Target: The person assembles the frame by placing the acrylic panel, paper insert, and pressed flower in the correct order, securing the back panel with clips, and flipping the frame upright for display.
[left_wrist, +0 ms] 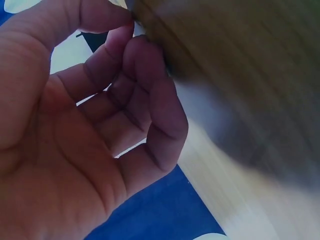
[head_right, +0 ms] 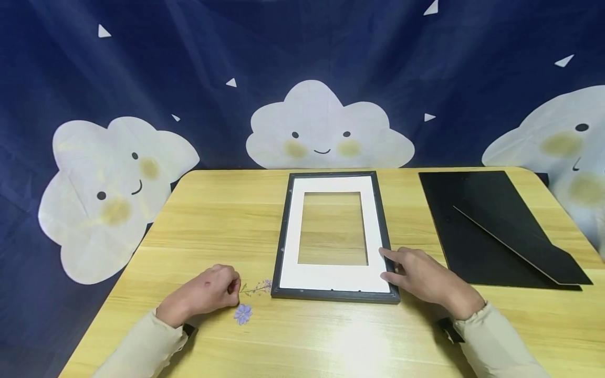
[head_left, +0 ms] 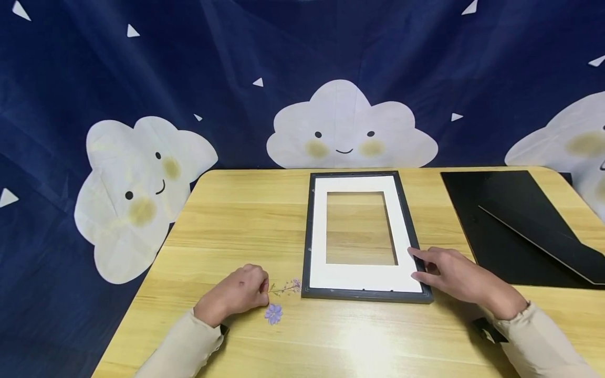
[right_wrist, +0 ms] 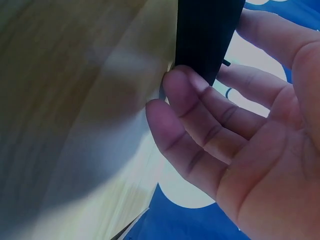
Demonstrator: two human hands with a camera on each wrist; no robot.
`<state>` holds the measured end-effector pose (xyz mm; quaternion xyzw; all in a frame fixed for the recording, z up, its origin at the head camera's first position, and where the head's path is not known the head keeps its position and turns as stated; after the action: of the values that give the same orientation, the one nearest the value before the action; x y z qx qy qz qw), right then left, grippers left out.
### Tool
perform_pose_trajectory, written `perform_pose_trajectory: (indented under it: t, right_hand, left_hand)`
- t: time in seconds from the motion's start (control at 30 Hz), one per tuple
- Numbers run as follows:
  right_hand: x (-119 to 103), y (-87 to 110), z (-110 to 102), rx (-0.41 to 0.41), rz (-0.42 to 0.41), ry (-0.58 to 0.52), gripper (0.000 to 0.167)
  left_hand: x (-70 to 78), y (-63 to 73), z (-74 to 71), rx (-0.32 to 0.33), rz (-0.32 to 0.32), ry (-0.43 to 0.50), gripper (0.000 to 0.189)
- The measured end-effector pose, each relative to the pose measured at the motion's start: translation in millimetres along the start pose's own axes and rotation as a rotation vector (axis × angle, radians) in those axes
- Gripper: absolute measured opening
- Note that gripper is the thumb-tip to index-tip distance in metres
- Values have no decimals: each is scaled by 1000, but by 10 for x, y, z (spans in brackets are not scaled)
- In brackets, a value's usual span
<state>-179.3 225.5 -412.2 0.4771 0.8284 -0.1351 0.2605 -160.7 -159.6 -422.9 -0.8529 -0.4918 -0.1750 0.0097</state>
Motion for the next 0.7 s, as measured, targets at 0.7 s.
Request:
perform_pose_trajectory:
  t: [0.7]
  right_hand:
    - [-2,-9,2,-25,15,-7,53]
  left_hand:
    - [-200,20,-122,-32,-16,183,17]
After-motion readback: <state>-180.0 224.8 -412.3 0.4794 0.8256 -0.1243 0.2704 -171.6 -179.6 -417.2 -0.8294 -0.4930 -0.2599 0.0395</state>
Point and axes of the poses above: each hand's wrist, its own y-axis away from the middle knuckle, its own z-axis out of the palm, x = y × z, the point moved 6 cm from there along -y, towards the middle knuckle, and after that the axes turned 6 degrees about -y, right-handed, at the moved point
